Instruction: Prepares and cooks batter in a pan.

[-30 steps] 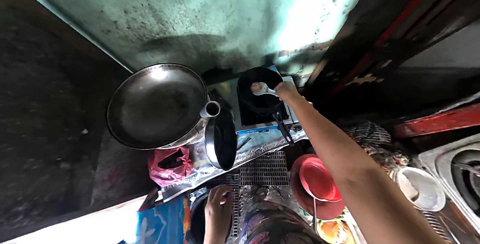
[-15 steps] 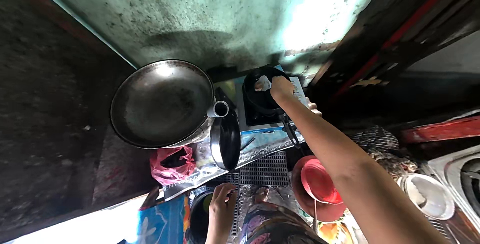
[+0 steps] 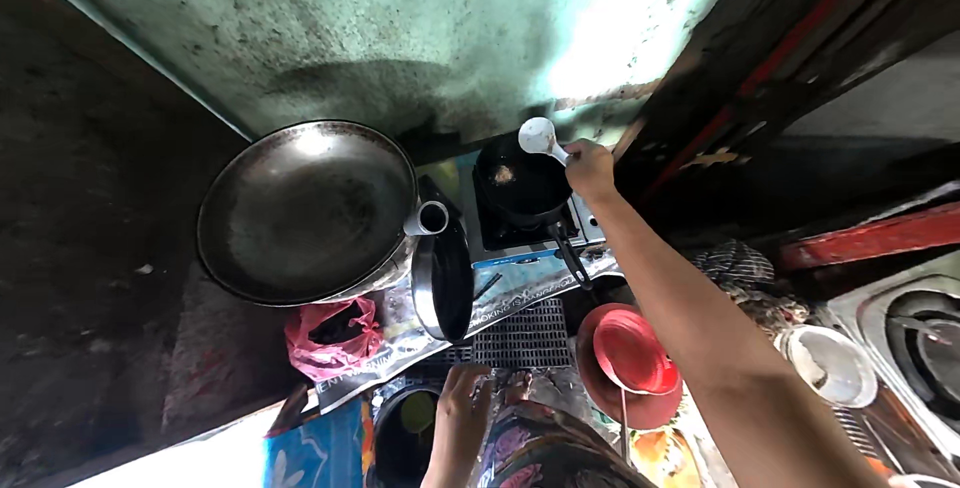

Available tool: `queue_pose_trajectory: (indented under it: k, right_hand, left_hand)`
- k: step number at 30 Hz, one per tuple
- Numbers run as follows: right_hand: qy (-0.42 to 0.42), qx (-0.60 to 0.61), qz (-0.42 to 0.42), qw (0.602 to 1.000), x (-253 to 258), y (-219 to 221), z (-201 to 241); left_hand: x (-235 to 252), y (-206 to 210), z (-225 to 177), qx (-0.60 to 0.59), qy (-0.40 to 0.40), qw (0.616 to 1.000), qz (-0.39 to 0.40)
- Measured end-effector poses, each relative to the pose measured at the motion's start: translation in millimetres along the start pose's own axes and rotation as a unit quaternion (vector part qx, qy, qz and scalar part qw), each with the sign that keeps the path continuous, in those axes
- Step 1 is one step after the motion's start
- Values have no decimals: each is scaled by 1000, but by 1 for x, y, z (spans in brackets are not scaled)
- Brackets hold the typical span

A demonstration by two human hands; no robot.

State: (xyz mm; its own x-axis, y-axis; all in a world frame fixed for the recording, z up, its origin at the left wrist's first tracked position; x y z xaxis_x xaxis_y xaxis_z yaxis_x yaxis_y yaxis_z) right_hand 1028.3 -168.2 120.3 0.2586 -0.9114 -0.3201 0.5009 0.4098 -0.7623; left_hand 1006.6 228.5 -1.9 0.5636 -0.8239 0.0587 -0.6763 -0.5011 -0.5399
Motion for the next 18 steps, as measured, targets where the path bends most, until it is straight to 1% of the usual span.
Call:
queue_pose_trajectory:
  k: [1,2,4,5,6,8,9,11,13,15,18]
  right_hand:
    - [24,90,24,995,-3,-6,-17]
    - [54,174,60,981,-10,-10,-35]
    - [114,335,150,923,-37,-15,-68]
    - [128,386,185,895,-55,-18,-84]
    - [130,417,207,875,-74,-22,-102]
    - [124,464,236,845,-115,-31,-142]
    - [123,482,243,833,-137,-39,-162]
    - [123,511,243,815,-185,-56,-209]
    - [124,540,224,802,-238,-76,-264]
    - [131,564,181,795,-294,-92,-323]
    - [178,565,78,802,-396,-111,-417]
  left_hand:
    - [3,10,-6,-14,0,999,32]
    - [5,22,-14,-31,3,997,67]
    - [9,47,-31,-60,21,989,137]
    - [9,60,-38,-67,40,983,169]
    - [7,73,-47,-70,69,976,193]
    - [2,95,-66,-52,124,960,244]
    - [-3,104,-76,-41,133,952,274]
    - [-16,121,-96,-20,150,934,324]
    - [-33,142,-113,-7,191,911,365]
    - [-55,169,-129,1,234,881,412]
    - [-107,215,-157,-2,309,819,484]
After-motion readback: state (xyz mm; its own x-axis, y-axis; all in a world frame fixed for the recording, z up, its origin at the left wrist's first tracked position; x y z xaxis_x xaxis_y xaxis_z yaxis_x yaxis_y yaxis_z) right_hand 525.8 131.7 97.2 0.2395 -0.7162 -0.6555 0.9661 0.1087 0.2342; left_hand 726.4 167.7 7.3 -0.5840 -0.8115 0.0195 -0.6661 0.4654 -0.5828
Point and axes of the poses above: each hand's wrist, its own x-axis towards the middle knuckle, its own y-axis out of the palm, z = x × y, the point moved 7 cm from there along x, towards the middle knuckle, and after that the axes turned 15 degrees about y, right-handed, at the moved point
